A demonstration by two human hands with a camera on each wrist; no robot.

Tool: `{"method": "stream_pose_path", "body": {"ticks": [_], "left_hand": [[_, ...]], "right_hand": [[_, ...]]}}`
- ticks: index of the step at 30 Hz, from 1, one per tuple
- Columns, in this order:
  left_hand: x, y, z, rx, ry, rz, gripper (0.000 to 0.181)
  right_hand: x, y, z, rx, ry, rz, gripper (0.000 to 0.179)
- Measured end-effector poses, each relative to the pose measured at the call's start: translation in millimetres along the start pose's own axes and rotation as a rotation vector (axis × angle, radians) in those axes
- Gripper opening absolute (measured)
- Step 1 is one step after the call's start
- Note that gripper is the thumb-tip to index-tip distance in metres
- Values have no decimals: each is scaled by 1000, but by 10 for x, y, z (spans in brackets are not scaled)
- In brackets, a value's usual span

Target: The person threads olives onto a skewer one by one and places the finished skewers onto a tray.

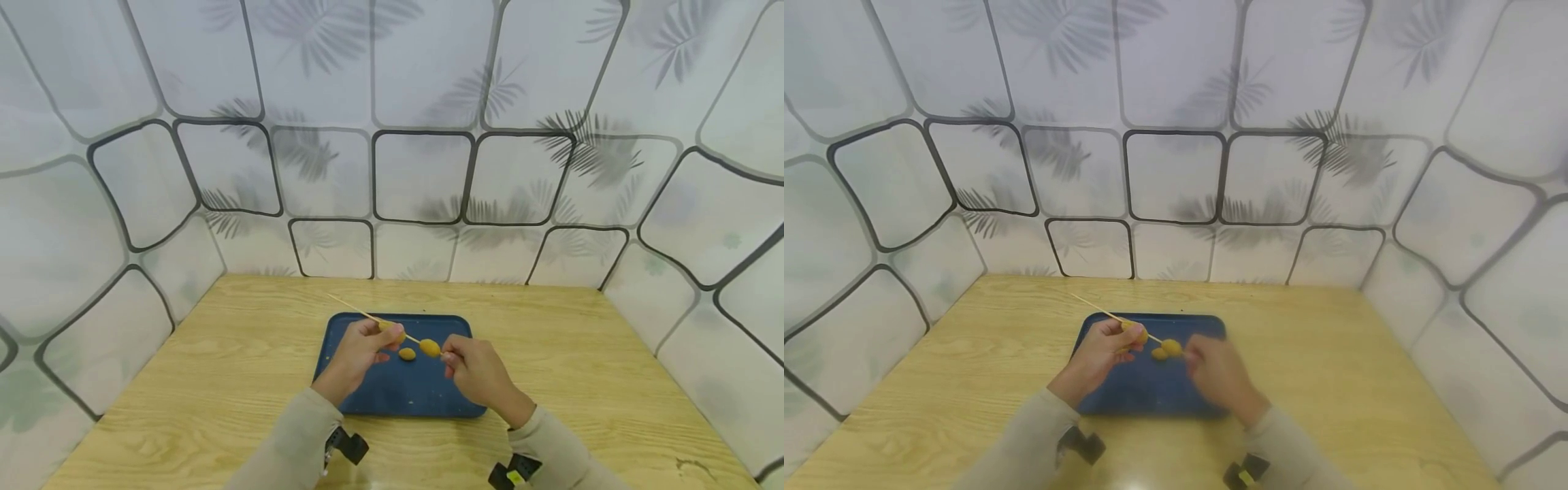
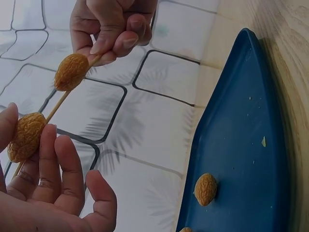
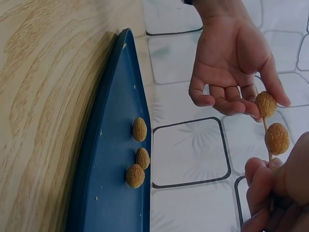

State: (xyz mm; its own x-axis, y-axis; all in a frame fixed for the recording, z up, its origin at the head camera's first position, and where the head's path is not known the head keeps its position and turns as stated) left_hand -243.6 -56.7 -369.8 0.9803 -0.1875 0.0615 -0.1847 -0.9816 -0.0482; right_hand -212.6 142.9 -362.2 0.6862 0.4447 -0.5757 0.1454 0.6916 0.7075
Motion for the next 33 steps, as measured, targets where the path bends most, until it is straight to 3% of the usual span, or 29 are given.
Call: {"method": "stream_pose_path", "body": {"ticks": [25,33], "left_hand": [[16,-97,46,-23,-3,40,33],[5,-85,74,-34,22,50,41]], "right_hand": [[-13,-28,38,-15,-14,8,27],[-31,-35,47,-51,-22,34,23]]}}
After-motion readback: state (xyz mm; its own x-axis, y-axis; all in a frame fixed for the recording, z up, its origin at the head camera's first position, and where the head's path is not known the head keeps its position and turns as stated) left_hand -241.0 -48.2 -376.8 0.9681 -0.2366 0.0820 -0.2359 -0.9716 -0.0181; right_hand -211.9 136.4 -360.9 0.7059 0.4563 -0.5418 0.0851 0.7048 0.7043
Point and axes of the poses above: each hand's wrist, its own x-axis away from the middle knuckle, its own y-axis out of the back of the hand, z = x × y, the point moved 3 cm from there along -x, towards the middle knuckle, and after that the axes turned 4 degrees about y, right-handed, at the moved point
